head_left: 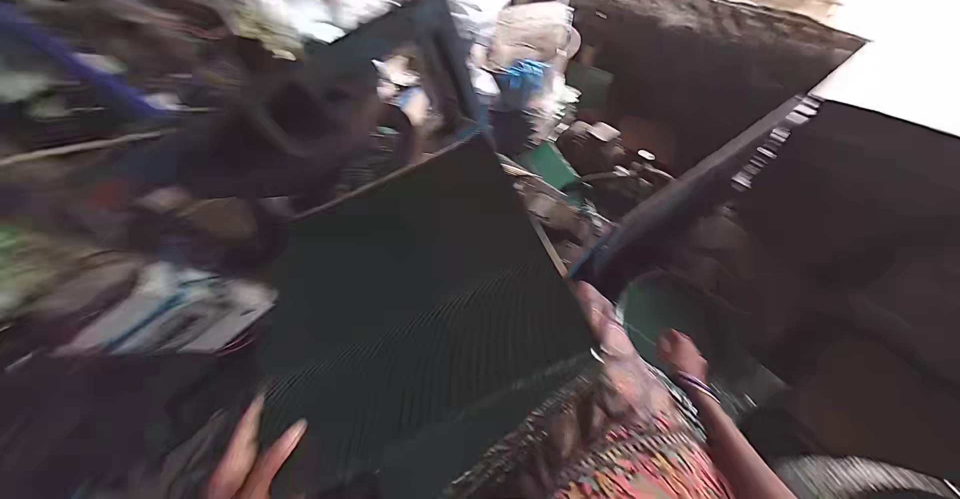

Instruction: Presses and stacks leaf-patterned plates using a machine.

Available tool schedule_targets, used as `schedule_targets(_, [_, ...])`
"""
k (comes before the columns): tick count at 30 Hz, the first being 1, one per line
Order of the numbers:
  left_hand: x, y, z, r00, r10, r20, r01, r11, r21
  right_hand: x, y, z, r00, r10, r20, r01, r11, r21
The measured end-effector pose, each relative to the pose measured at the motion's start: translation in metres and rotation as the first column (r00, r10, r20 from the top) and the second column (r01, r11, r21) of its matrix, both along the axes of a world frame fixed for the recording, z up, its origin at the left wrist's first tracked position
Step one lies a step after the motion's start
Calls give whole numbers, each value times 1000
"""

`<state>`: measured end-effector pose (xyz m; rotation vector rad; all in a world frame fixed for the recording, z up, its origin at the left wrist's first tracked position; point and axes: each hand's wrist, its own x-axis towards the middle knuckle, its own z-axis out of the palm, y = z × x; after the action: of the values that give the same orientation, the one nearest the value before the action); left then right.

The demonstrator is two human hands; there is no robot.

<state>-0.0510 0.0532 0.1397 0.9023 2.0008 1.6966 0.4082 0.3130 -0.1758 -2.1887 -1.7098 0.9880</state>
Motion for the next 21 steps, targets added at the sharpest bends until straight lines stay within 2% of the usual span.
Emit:
schedule_targets(2, [-31, 49, 10, 988, 142, 54, -143, 990, 9, 1, 19, 16, 997, 20, -71, -4, 974, 228])
schedule_targets(5, [-104, 130, 13, 954, 268, 130, -274, 961, 30, 1, 38, 49, 988, 62, -140, 5, 899, 437])
schedule_targets(6, [-131, 154, 12, 950, 295, 101, -297, 955, 9, 0, 42, 52, 986, 87, -144, 4, 844, 537])
schedule_targets(8, [-183, 195, 9, 930, 368, -12, -368, 928, -64, -8, 55, 50, 982, 126, -140, 19, 672, 740])
schedule_targets(10, [-220, 219, 9, 906, 406, -120, -420, 897, -140, -25, 58, 85, 958, 178, -223, 46, 675, 737])
schedule_targets(11, [-231, 225, 12, 901, 406, -156, -429, 887, -171, -37, 56, 111, 942, 208, -264, 50, 690, 722])
schedule_targets(13, [-239, 226, 18, 902, 404, -152, -428, 882, -196, -61, 54, 153, 911, 290, -295, 38, 652, 757])
schedule_targets(17, [-236, 206, 11, 921, 381, -88, -390, 911, -133, -106, 87, 197, 905, 367, -216, 22, 466, 885])
schedule_targets(21, [-225, 191, 12, 935, 350, -52, -354, 929, -108, -160, 133, 236, 890, 406, -207, 4, 448, 894])
